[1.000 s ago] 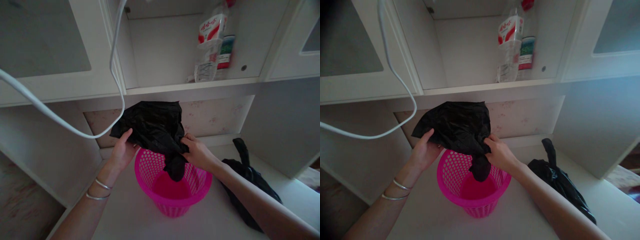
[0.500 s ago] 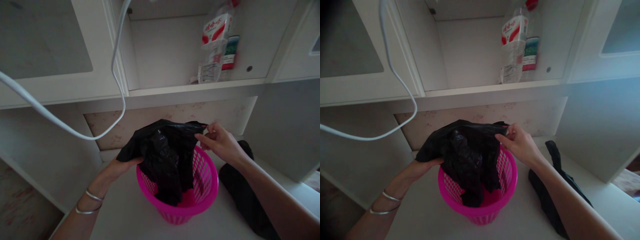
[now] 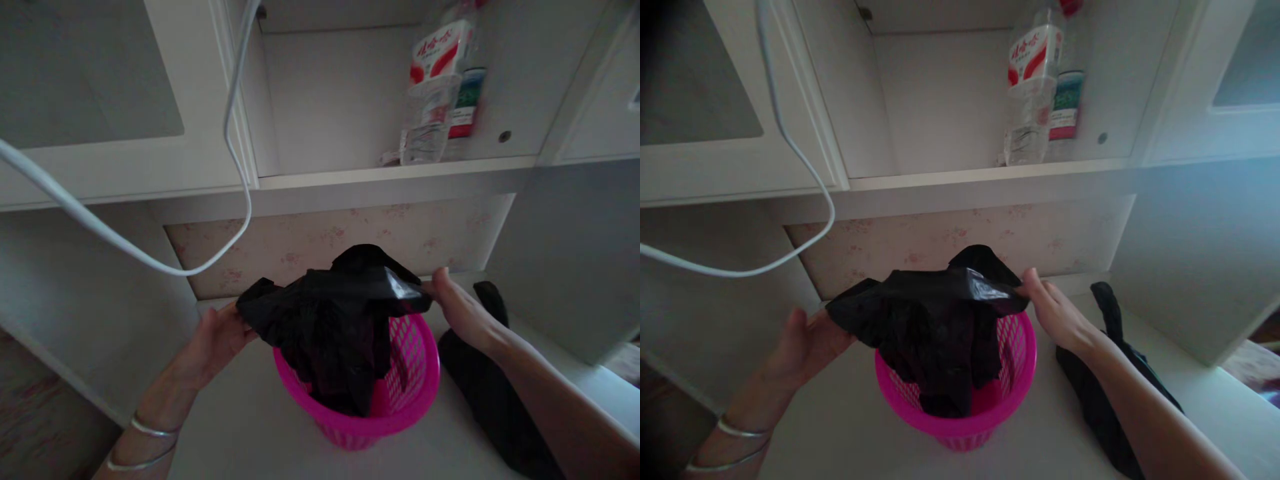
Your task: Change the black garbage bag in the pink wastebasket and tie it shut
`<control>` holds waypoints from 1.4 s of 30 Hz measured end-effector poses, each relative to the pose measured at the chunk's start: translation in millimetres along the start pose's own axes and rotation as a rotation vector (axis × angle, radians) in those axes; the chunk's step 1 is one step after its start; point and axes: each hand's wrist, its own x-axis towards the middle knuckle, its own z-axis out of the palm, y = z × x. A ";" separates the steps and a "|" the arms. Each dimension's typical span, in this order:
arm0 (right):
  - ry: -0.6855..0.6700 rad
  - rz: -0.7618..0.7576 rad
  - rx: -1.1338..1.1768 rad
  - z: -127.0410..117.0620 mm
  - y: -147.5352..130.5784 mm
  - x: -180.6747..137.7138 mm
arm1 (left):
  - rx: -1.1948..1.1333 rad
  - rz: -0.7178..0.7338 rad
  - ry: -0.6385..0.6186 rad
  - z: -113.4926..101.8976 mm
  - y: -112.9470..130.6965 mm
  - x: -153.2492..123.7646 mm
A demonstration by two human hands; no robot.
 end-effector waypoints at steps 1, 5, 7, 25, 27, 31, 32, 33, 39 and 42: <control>0.016 0.040 0.028 -1.0 0.7 0.2 | -0.022 -0.037 0.028 1.8 -0.4 1.1; -0.133 0.124 -0.094 -0.5 3.3 -1.5 | -0.023 -0.219 0.186 16.7 0.7 3.6; -0.241 0.061 -0.201 0.6 6.1 -4.6 | -0.004 -0.292 0.262 24.4 0.4 3.6; -0.063 -0.193 -0.254 3.6 16.2 -19.1 | 0.357 -0.318 0.207 58.1 5.5 -13.8; -0.020 -0.127 -0.164 2.7 21.2 -19.4 | 0.339 -0.233 0.327 50.5 3.1 -12.4; -0.117 0.119 0.278 1.8 30.8 -27.6 | 0.235 -0.151 0.519 35.1 -6.8 -12.5; -0.153 0.191 0.394 1.5 33.1 -30.5 | 0.191 -0.178 0.524 32.3 -10.4 -13.6; -0.175 0.252 0.486 0.8 35.3 -33.4 | 0.142 -0.220 0.513 29.9 -14.3 -15.2; -0.055 0.372 0.708 -6.0 47.7 -50.3 | -0.040 -0.299 0.454 19.6 -36.7 -32.7; -0.033 0.368 0.749 -6.5 59.2 -62.6 | -0.045 -0.278 0.398 19.4 -43.0 -45.3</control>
